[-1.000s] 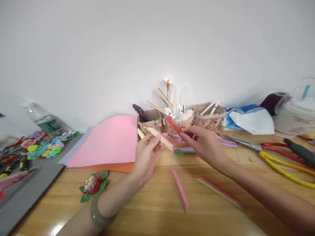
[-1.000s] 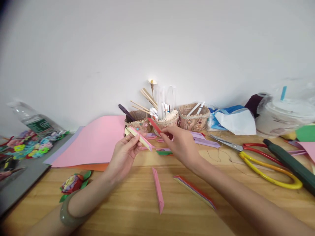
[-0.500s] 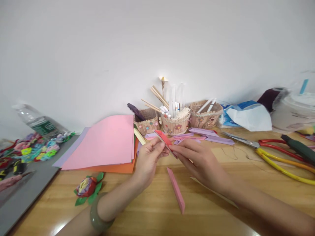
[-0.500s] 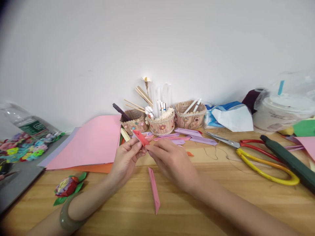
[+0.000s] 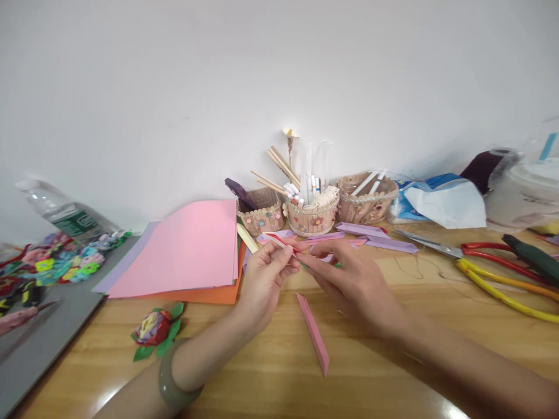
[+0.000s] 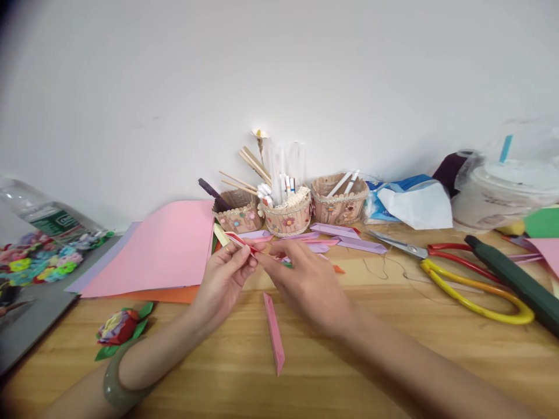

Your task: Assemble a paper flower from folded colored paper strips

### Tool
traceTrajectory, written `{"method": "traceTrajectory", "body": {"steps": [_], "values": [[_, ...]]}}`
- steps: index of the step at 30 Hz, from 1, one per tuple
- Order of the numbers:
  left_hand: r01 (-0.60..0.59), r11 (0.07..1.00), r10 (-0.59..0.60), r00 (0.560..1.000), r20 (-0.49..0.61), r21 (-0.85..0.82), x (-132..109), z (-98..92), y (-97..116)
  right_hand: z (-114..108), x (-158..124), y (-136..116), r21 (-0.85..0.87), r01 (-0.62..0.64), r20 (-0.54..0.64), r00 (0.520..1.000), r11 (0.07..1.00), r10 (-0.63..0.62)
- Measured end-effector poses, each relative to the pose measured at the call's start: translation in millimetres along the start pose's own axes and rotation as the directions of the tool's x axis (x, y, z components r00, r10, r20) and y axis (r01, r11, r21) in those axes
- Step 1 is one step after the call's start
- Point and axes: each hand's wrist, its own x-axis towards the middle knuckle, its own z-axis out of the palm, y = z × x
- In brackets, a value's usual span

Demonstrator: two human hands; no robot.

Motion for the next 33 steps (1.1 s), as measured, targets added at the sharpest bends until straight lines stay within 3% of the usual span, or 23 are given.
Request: {"method": "traceTrajectory", "body": {"steps": [3,7,12,16,21,24,27,30,33], "values": [[0.015,0.997,-0.017,0.999,-0.03,-0.07,-0.1,2.6,3.5,1.5,-1.4,-2.0,0.104,-0.042,-0.096,0.994,0.994,0.052],[0.052,0.987,-0.061,0.997,-0.053,-0.151,-1.6,4.1,5.1,2.4,-5.8,0.2,0.096,-0.077,0.001,0.997,0.992,0.078],[0.108,0.975,-0.122,0.991,-0.059,-0.193,-2.9,3.3,5.0,0.5,-10.4,7.9,0.042,0.003,-0.028,1.0,0.999,-0.002],[0.121,0.977,-0.132,0.99,-0.057,-0.174,-3.7,4.4,5.7,-1.2,-9.7,9.1,-0.044,0.007,0.042,0.999,0.999,-0.005],[-0.022,0.997,0.023,1.0,-0.017,0.075,-1.9,3.2,8.4,-3.8,-4.7,10.6,0.051,-0.054,0.102,0.994,0.997,0.049],[-0.162,0.934,0.154,0.987,0.05,0.319,2.5,-0.7,11.1,-8.5,1.0,14.7,0.163,-0.113,0.103,0.99,0.98,0.097],[-0.24,0.847,0.211,0.971,0.114,0.474,5.5,-4.3,13.4,-14.7,5.7,17.3,0.217,-0.134,0.096,0.989,0.967,0.116],[-0.254,0.8,0.236,0.966,0.104,0.543,5.1,-5.1,14.6,-19.6,7.7,16.1,0.229,-0.136,0.101,0.988,0.964,0.116],[-0.239,0.822,0.236,0.969,0.073,0.518,3.2,-2.5,15.2,-21.5,7.9,13.4,0.223,-0.133,0.105,0.988,0.966,0.112]]}}
